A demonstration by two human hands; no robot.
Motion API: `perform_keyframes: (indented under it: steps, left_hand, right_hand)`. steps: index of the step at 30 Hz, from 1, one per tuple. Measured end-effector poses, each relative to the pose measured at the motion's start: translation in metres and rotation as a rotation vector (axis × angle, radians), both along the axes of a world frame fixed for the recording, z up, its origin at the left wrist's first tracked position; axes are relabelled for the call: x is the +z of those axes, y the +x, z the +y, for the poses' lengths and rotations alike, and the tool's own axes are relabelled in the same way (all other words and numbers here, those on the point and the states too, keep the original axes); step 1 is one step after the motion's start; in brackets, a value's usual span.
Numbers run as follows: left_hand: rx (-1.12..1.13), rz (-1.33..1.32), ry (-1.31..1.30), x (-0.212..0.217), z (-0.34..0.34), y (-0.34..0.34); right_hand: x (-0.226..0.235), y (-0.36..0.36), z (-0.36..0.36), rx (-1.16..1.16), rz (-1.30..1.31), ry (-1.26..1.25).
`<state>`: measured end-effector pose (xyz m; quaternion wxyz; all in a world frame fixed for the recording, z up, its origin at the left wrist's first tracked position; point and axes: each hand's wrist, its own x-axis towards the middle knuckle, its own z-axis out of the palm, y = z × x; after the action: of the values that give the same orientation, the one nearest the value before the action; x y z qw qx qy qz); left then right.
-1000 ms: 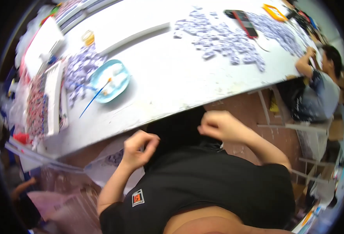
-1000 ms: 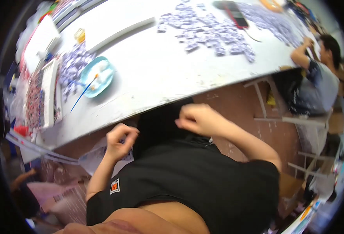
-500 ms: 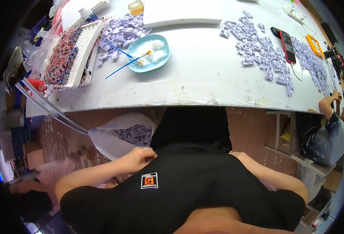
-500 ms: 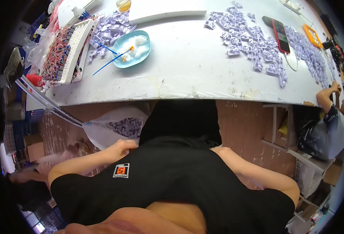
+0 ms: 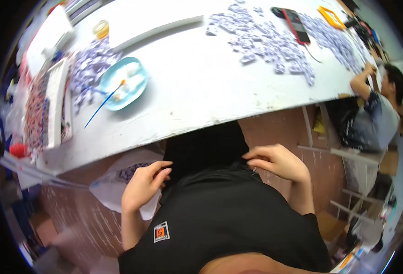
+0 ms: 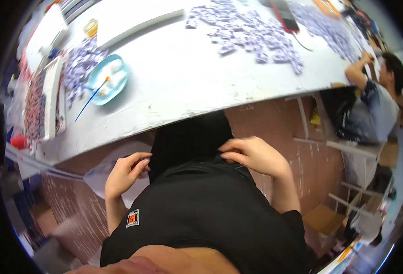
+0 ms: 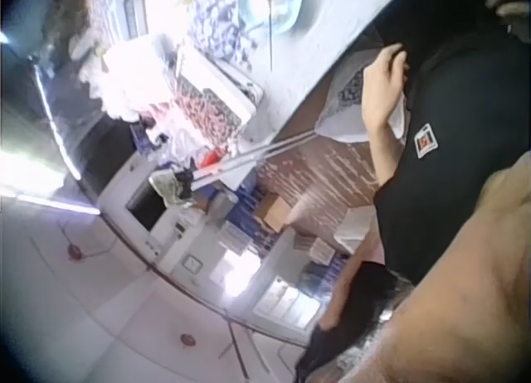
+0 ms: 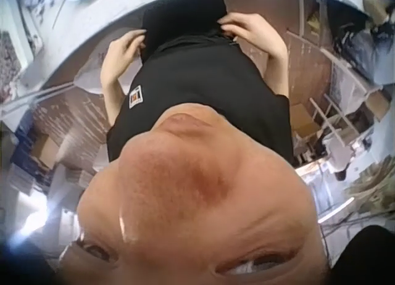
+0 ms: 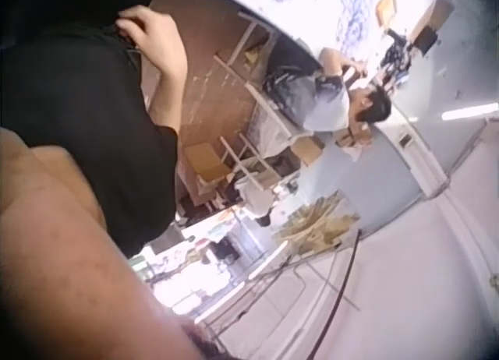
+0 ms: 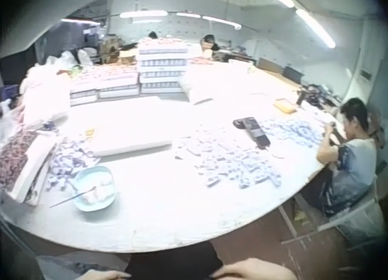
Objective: Assemble small electronic motors and plastic housing parts on a workbench.
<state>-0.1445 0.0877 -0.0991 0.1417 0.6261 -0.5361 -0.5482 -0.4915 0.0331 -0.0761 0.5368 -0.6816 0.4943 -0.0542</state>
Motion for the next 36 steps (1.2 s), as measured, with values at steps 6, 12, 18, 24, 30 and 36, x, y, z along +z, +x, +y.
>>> perform_keyframes:
  steps: [6, 12, 18, 24, 30, 36]
  left_hand:
    - [-0.120, 0.212, -0.740, 0.031, -0.074, -0.084]
    - [0.181, 0.055, -0.886, -0.030, -0.095, -0.081]
    - [0.296, 0.082, -0.861, -0.041, -0.097, -0.077]
    - [0.242, 0.036, -0.878, -0.047, -0.097, -0.075]
    - [0.279, 0.038, -0.902, -0.046, -0.094, -0.077]
    - [0.249, 0.164, -0.886, -0.043, -0.094, -0.075]
  right_hand:
    - [-0.007, 0.063, -0.082, -0.152, -0.305, -0.889]
    - [-0.036, 0.034, -0.140, -0.329, 0.025, -1.383]
    - [-0.055, 0.025, -0.146, -0.528, 0.235, -1.190]
    - [-0.061, 0.033, -0.149, -0.575, 0.206, -1.099]
    - [-0.052, 0.031, -0.131, -0.476, 0.130, -1.006]
    - [-0.053, 0.061, -0.116, -0.291, -0.070, -0.956]
